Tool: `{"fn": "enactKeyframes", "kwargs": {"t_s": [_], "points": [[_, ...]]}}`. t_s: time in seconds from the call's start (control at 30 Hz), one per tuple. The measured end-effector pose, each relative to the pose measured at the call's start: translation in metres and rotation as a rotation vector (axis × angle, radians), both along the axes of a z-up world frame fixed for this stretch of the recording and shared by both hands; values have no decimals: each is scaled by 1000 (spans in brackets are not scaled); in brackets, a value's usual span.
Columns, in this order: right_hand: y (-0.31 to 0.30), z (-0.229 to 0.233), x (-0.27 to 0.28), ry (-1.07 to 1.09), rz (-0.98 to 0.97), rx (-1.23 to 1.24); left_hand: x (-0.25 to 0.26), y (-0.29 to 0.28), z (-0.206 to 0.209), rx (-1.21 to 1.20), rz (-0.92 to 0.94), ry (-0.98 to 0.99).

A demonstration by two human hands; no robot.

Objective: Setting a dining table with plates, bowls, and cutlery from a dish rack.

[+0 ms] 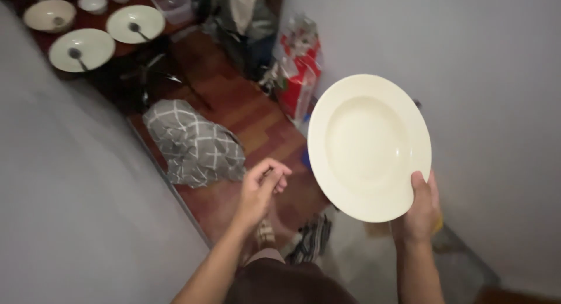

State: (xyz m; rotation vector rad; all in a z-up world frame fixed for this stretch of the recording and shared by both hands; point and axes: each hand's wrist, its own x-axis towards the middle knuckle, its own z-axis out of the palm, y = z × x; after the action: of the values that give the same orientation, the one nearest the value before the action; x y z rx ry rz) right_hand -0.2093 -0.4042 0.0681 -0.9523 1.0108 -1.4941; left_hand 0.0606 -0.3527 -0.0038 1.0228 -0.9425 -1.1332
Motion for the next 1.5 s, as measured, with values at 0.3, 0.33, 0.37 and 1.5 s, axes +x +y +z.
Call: {"fn": "enactKeyframes", "kwargs": {"t_s": [0.3,0.33,0.37,1.5], "points": [[-154,4,100,55,96,-10,75,-126,24,-50,40,28],[-169,4,109,47,110,-14,83,-136,27,-54,54,21],[-182,3,115,48,117,6,88,-143,29,-23,60,0],[-686,-9,421,385,490,251,312,-540,-20,117,569,27]]}}
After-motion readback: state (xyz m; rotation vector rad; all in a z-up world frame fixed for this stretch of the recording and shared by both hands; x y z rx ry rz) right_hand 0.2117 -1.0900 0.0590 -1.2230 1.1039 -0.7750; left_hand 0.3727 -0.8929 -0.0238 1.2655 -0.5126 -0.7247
